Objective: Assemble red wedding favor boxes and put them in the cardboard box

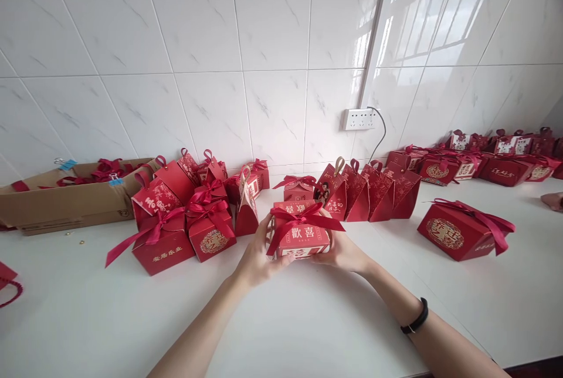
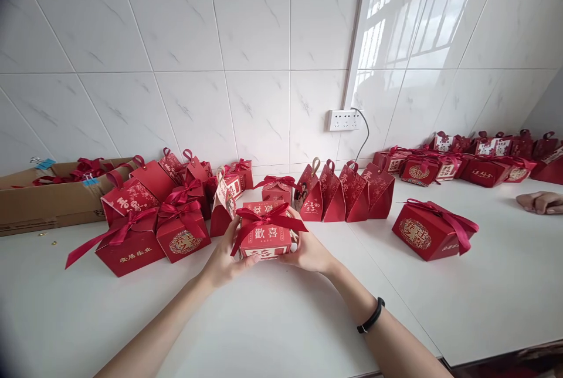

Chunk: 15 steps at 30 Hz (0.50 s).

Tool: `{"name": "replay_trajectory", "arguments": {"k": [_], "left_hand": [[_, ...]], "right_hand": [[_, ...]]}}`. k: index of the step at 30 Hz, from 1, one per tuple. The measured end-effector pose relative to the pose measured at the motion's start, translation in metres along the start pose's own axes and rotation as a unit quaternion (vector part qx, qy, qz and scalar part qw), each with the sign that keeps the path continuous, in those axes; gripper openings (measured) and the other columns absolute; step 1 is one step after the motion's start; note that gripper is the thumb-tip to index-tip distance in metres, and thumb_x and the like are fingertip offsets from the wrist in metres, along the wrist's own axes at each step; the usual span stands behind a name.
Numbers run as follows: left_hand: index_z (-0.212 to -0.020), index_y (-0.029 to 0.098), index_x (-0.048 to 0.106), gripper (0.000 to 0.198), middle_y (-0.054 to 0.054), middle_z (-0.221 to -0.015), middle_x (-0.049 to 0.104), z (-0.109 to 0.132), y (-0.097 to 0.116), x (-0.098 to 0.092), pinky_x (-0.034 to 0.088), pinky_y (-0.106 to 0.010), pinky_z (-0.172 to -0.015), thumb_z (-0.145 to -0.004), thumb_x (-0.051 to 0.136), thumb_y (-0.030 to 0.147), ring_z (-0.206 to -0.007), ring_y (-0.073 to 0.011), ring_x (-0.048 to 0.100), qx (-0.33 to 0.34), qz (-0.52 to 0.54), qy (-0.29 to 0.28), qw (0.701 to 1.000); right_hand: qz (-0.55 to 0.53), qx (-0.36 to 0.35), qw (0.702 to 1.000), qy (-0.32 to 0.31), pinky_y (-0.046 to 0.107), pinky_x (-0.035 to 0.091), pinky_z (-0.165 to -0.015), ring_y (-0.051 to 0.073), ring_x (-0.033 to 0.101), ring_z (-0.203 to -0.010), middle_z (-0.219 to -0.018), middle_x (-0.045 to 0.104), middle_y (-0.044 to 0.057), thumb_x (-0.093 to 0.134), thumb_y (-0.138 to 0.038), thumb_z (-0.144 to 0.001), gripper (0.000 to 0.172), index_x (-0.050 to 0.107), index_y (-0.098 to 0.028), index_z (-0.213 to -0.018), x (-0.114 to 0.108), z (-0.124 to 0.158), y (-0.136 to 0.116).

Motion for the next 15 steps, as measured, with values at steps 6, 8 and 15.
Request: {"name": "replay_trajectory", "arguments": {"k": [6, 8, 15], "left_hand": [[-0.144, 0.025, 0.019, 0.088, -0.013, -0.129, 0.054, 0.0, -0.002, 0.0, 0.051, -0.041, -0.09, -0.074, 0.071, 0.037, -0.115, -0.0285, 0.056, -0.004, 0.006, -0.004, 1.0], [-0.144, 0.025, 0.019, 0.089, -0.013, -0.129, 0.054, 0.0, -0.002, 0.0, 0.051, -0.042, -0.091, -0.074, 0.072, 0.036, -0.114, -0.0285, 0.056, -0.007, 0.006, -0.003, 1.0], [-0.144, 0.024, 0.022, 0.088, -0.012, -0.131, 0.053, 0.001, -0.004, 0.0, 0.051, -0.041, -0.092, -0.073, 0.072, 0.036, -0.115, -0.0308, 0.055, 0.018, 0.004, 0.004, 1.0]], "right_hand": [[-0.005, -0.008, 1.0, -0.005, 0.044, 0.05, -0.088, 0.027, 0.053, -0.114, -0.131, 0.047, 0.01, 0.074, -0.018, -0.064, 0.073, 0.042, -0.027, -0.128, 0.0, 0.0, -0.001], [-0.015, -0.003, 1.0, -0.009, 0.044, 0.051, -0.087, 0.027, 0.054, -0.112, -0.129, 0.049, 0.01, 0.075, -0.017, -0.064, 0.075, 0.04, -0.028, -0.13, 0.0, 0.0, 0.0], [0.018, 0.03, 0.999, -0.005, 0.046, 0.05, -0.09, 0.031, 0.045, -0.124, -0.135, 0.045, 0.01, 0.076, -0.025, -0.066, 0.071, 0.044, -0.03, -0.129, -0.003, 0.004, 0.011]]}}
Point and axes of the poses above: each hand's wrist, its own z-axis away from the middle knuckle, its own x-axis out of the palm, y = z × x, the point moved 4 cm from there along -z, towards the middle knuckle
